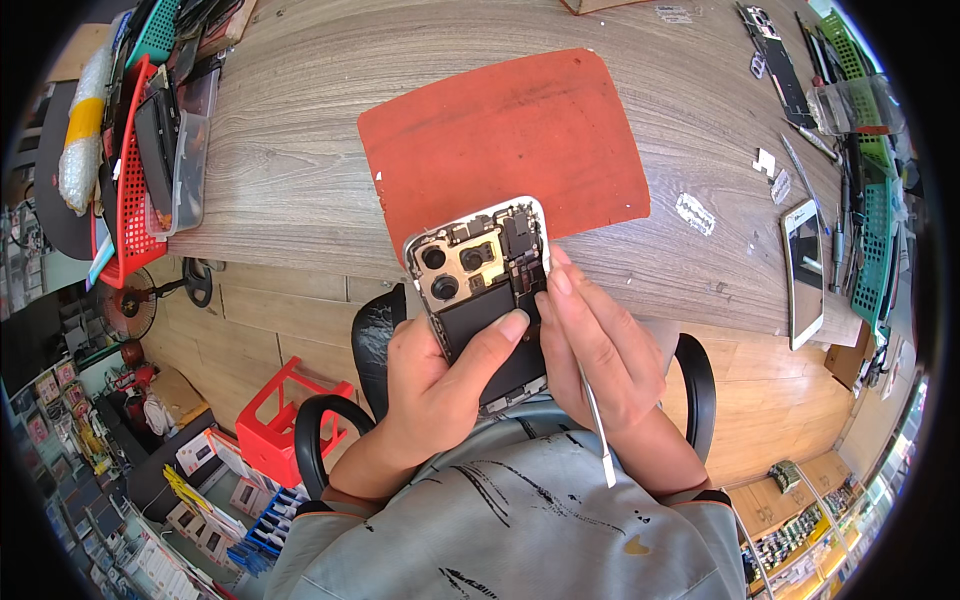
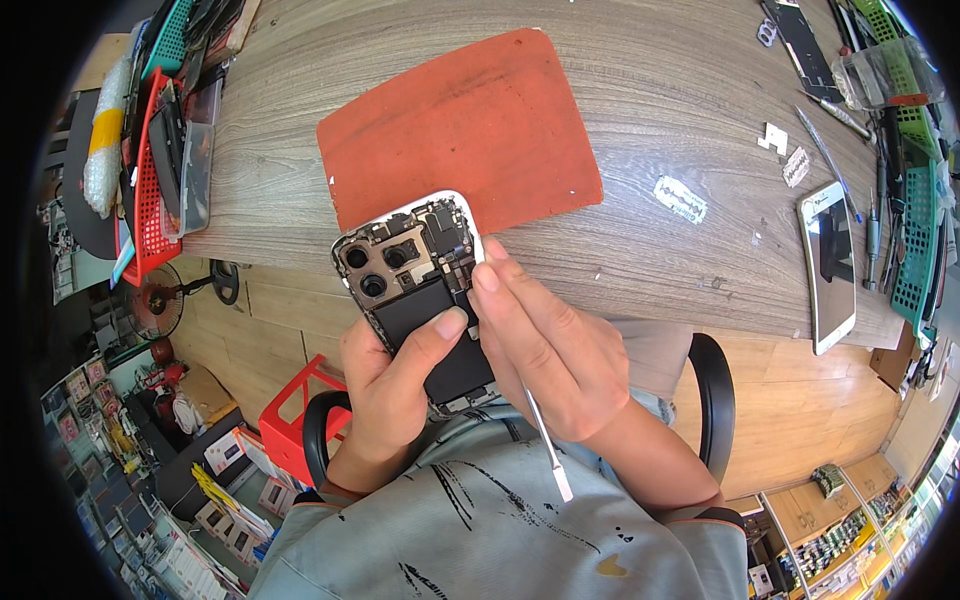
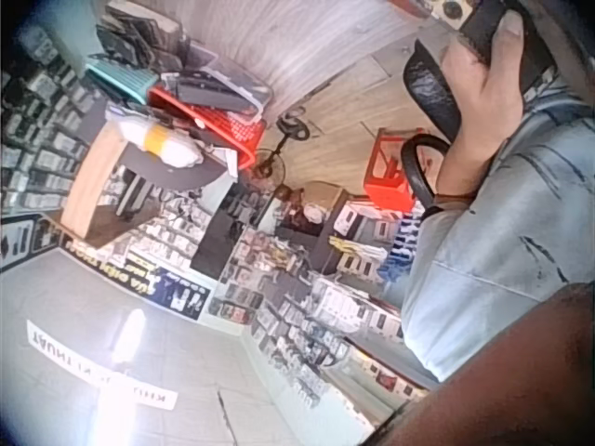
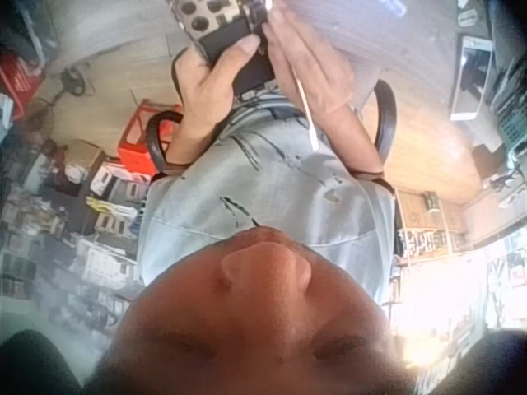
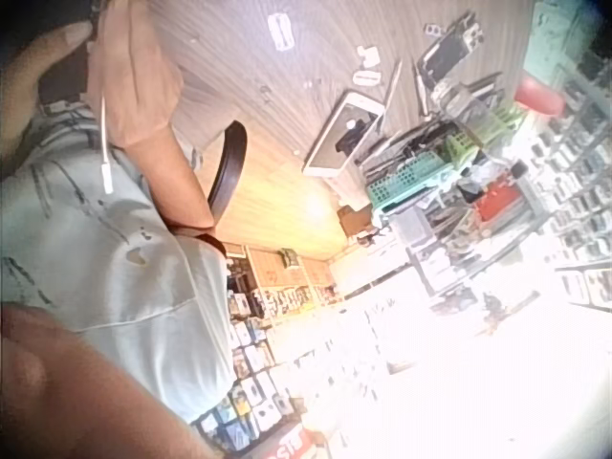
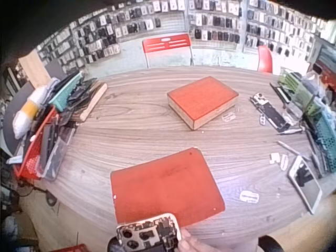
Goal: The person works on a disassembled smartphone, using a metal spudger to pry and adjust internal components near the camera module and battery area. The person repeatedly lifts and repositions small parts while holding the phone steady on a red mat.
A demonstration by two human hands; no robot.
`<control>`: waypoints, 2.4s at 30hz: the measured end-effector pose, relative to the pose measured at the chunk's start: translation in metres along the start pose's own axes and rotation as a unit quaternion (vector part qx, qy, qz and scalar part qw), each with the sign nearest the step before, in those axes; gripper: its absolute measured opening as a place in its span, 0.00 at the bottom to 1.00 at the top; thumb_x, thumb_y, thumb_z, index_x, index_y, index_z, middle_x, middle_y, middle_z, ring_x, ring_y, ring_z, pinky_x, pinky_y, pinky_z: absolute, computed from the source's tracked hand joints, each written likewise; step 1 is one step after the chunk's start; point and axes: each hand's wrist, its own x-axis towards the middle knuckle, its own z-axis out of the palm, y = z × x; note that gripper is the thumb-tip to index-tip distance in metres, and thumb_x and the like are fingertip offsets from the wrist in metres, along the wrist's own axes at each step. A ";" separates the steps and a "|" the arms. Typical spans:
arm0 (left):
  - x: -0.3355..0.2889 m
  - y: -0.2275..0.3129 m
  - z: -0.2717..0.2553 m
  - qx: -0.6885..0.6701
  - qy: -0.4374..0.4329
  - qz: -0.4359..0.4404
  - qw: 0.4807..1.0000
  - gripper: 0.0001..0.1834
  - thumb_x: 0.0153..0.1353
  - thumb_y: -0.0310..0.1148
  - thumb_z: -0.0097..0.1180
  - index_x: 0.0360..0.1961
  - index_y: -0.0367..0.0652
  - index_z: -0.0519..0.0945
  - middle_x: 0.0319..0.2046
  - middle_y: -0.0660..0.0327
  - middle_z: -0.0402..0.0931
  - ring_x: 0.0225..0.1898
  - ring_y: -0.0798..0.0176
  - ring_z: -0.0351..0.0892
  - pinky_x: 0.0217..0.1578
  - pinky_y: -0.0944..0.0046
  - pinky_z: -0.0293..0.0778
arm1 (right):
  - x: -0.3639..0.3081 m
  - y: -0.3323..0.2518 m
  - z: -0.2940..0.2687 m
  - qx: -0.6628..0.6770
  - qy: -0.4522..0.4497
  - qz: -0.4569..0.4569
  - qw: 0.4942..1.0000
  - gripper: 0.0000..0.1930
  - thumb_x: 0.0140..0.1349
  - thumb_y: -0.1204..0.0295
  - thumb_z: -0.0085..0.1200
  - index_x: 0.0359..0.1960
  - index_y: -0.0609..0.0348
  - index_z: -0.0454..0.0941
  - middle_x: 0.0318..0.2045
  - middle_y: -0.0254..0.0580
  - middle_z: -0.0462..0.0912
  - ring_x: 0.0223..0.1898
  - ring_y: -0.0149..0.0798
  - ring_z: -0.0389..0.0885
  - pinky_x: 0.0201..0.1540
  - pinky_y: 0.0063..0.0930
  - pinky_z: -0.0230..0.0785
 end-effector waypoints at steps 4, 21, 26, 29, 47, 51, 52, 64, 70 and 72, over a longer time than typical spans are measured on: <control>-0.001 0.000 0.000 0.000 0.001 -0.004 1.000 0.12 0.78 0.25 0.64 0.56 0.30 0.89 0.45 0.58 0.93 0.45 0.70 0.89 0.47 0.66 0.83 | 0.001 0.000 0.000 0.000 -0.002 -0.001 1.000 0.24 0.65 0.90 0.71 0.64 0.71 0.85 0.51 0.65 0.93 0.51 0.51 0.97 0.50 0.34 0.91; -0.001 0.000 0.001 -0.001 0.009 -0.009 1.000 0.12 0.78 0.26 0.64 0.56 0.30 0.89 0.45 0.59 0.93 0.45 0.72 0.88 0.46 0.67 0.83 | 0.007 0.005 0.006 -0.009 0.031 -0.031 0.999 0.21 0.60 0.89 0.72 0.57 0.73 0.89 0.49 0.64 0.94 0.41 0.43 0.97 0.37 0.28 0.87; 0.000 -0.001 0.001 -0.008 0.007 -0.010 1.000 0.12 0.78 0.26 0.64 0.56 0.30 0.89 0.45 0.59 0.92 0.45 0.71 0.88 0.46 0.67 0.83 | 0.009 0.007 0.008 -0.017 0.047 -0.048 0.998 0.20 0.58 0.88 0.73 0.54 0.74 0.91 0.48 0.65 0.94 0.37 0.41 0.97 0.33 0.26 0.87; 0.000 -0.001 0.001 -0.009 0.010 -0.013 1.000 0.12 0.78 0.26 0.65 0.56 0.30 0.89 0.45 0.59 0.92 0.45 0.71 0.88 0.47 0.67 0.83 | 0.009 0.007 0.009 -0.015 0.049 -0.047 0.998 0.20 0.58 0.88 0.73 0.54 0.74 0.91 0.48 0.65 0.94 0.38 0.41 0.97 0.33 0.26 0.87; 0.000 -0.003 0.001 -0.006 0.013 -0.007 1.000 0.12 0.77 0.26 0.66 0.56 0.30 0.89 0.45 0.58 0.93 0.45 0.71 0.88 0.47 0.66 0.82 | 0.005 -0.001 0.005 -0.013 0.015 -0.010 1.000 0.25 0.63 0.90 0.71 0.63 0.72 0.85 0.52 0.64 0.93 0.49 0.49 0.97 0.47 0.32 0.92; 0.000 -0.004 0.000 -0.009 0.014 -0.010 1.000 0.12 0.77 0.26 0.66 0.56 0.30 0.89 0.45 0.58 0.93 0.45 0.70 0.88 0.47 0.66 0.83 | 0.005 0.000 0.008 -0.011 0.025 -0.014 1.000 0.25 0.63 0.90 0.71 0.63 0.72 0.85 0.52 0.64 0.93 0.49 0.49 0.97 0.47 0.32 0.92; 0.000 -0.004 0.000 -0.009 0.014 -0.012 1.000 0.12 0.77 0.26 0.66 0.56 0.30 0.89 0.45 0.58 0.93 0.45 0.70 0.88 0.47 0.66 0.83 | 0.005 0.000 0.008 -0.011 0.027 -0.015 0.999 0.25 0.63 0.90 0.71 0.63 0.72 0.85 0.52 0.64 0.93 0.49 0.49 0.97 0.47 0.32 0.92; -0.002 -0.002 0.003 -0.001 0.031 -0.031 0.999 0.12 0.74 0.26 0.65 0.54 0.31 0.90 0.46 0.60 0.91 0.46 0.70 0.87 0.48 0.65 0.82 | 0.006 -0.002 0.007 -0.017 0.016 -0.002 1.000 0.26 0.63 0.90 0.72 0.64 0.71 0.85 0.52 0.63 0.93 0.50 0.48 0.97 0.46 0.31 0.91; -0.001 -0.009 0.000 0.007 0.016 0.007 1.000 0.11 0.77 0.26 0.66 0.55 0.31 0.88 0.42 0.59 0.93 0.43 0.71 0.88 0.45 0.66 0.82 | 0.006 -0.002 0.008 -0.008 0.025 -0.001 1.000 0.26 0.63 0.90 0.72 0.64 0.70 0.86 0.52 0.63 0.94 0.50 0.48 0.97 0.47 0.31 0.91; -0.001 -0.010 0.000 0.003 0.019 -0.001 1.000 0.11 0.77 0.27 0.66 0.55 0.30 0.88 0.42 0.58 0.93 0.43 0.71 0.88 0.45 0.66 0.82 | 0.006 -0.002 0.006 0.003 0.020 0.006 1.000 0.25 0.64 0.90 0.71 0.64 0.70 0.86 0.51 0.63 0.93 0.50 0.49 0.97 0.49 0.32 0.91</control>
